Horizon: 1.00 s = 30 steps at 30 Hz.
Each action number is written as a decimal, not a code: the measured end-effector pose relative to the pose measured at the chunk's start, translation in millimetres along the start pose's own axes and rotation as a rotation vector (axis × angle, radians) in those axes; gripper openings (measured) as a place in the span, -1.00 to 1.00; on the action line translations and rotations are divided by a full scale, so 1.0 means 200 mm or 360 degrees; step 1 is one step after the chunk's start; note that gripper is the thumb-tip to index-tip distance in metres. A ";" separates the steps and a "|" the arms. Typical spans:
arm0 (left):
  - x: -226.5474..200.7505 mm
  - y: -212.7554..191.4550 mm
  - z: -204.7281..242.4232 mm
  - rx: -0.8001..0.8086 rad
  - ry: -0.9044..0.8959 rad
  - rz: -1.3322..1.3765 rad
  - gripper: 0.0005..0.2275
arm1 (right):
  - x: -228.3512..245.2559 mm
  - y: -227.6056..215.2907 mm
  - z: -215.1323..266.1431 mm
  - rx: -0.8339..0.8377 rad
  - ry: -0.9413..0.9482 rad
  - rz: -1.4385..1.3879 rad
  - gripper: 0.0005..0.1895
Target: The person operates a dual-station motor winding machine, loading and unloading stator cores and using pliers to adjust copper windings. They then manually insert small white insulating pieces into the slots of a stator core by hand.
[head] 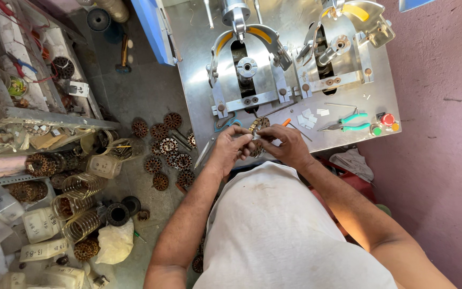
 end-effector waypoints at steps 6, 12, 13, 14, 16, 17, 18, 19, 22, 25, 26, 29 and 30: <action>-0.11 0.04 0.14 -0.0324 0.0554 -0.1449 -0.58 | -0.08 0.03 0.01 0.0021 0.0038 -0.0034 -0.77; -0.10 0.07 0.10 -0.0444 0.0382 -0.1208 -0.77 | -0.10 0.08 -0.02 0.0072 0.0021 0.0083 -0.76; -0.13 0.09 0.09 -0.0441 0.0437 -0.1234 -0.76 | -0.10 0.08 -0.02 0.0064 0.0012 0.0065 -0.76; -0.16 0.11 0.10 -0.0439 0.0492 -0.1259 -0.74 | -0.11 0.07 -0.03 0.0036 0.0021 0.0091 -0.77; -0.18 0.13 0.10 -0.0426 0.0520 -0.1313 -0.74 | -0.11 0.05 -0.04 -0.0019 0.0039 0.0142 -0.78; -0.19 0.14 0.09 -0.0415 0.0497 -0.1346 -0.75 | -0.10 0.04 -0.04 -0.0023 0.0019 0.0144 -0.78; -0.19 0.14 0.09 -0.0404 0.0474 -0.1378 -0.75 | -0.09 0.04 -0.05 -0.0027 -0.0001 0.0146 -0.78; -0.19 0.14 0.09 -0.0408 0.0488 -0.1380 -0.75 | -0.09 0.04 -0.06 -0.0034 -0.0017 0.0149 -0.78; -0.20 0.13 0.09 -0.0422 0.0556 -0.1388 -0.75 | -0.09 0.05 -0.08 0.0026 0.0027 0.0219 -0.81; -0.21 0.13 0.09 -0.0430 0.0643 -0.1407 -0.74 | -0.08 0.07 -0.11 0.0086 -0.0008 0.0266 -0.82; -0.21 0.12 0.09 -0.0430 0.0646 -0.1412 -0.74 | -0.08 0.07 -0.11 0.0076 -0.0002 0.0277 -0.81; -0.20 0.11 0.07 -0.0422 0.0624 -0.1383 -0.73 | -0.11 0.04 -0.09 0.0029 0.0015 0.0218 -0.76; -0.20 0.11 0.07 -0.0419 0.0610 -0.1364 -0.73 | -0.12 0.03 -0.08 -0.0001 0.0028 0.0133 -0.72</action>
Point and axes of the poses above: each hand's wrist, its own z-axis away from the middle knuckle, its own y-axis out of the palm, x = y × z, the point moved 9 cm from there along -z, towards the middle knuckle, and after that the axes turned 11 degrees about x, right-handed, at the moved point
